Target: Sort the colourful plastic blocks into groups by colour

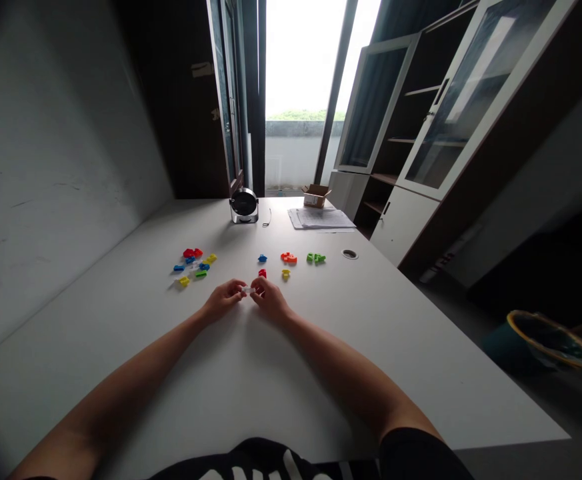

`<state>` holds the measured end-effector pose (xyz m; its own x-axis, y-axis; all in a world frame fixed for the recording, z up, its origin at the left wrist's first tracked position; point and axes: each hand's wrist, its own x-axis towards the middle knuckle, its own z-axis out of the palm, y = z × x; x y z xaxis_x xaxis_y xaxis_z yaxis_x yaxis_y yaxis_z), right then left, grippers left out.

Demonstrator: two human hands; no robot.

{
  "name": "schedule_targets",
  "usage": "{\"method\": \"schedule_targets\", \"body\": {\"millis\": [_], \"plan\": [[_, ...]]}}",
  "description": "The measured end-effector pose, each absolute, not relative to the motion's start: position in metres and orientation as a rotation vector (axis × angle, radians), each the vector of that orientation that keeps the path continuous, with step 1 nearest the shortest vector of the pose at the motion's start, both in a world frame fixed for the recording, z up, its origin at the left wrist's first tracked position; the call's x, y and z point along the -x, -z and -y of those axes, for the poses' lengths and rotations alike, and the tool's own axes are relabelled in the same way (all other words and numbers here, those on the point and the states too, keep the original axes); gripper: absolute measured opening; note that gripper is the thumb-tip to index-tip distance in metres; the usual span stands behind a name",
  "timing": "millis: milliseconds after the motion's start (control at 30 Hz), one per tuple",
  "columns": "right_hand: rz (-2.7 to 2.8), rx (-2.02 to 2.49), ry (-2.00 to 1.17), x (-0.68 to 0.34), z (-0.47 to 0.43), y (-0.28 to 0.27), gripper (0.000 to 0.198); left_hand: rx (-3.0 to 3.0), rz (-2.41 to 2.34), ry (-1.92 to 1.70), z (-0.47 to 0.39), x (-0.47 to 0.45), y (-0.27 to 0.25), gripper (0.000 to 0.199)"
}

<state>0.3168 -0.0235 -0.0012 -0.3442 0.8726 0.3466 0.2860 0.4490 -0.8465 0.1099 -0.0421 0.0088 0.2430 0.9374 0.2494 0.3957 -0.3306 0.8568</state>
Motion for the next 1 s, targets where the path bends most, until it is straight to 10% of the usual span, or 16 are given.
{"method": "schedule_targets", "body": {"millis": [1000], "plan": [[1.921, 1.033, -0.754, -0.3157, 0.0226, 0.0041, 0.022, -1.836, -1.151, -1.043, 0.0394, -0.1087, -0.0067, 0.04]]}}
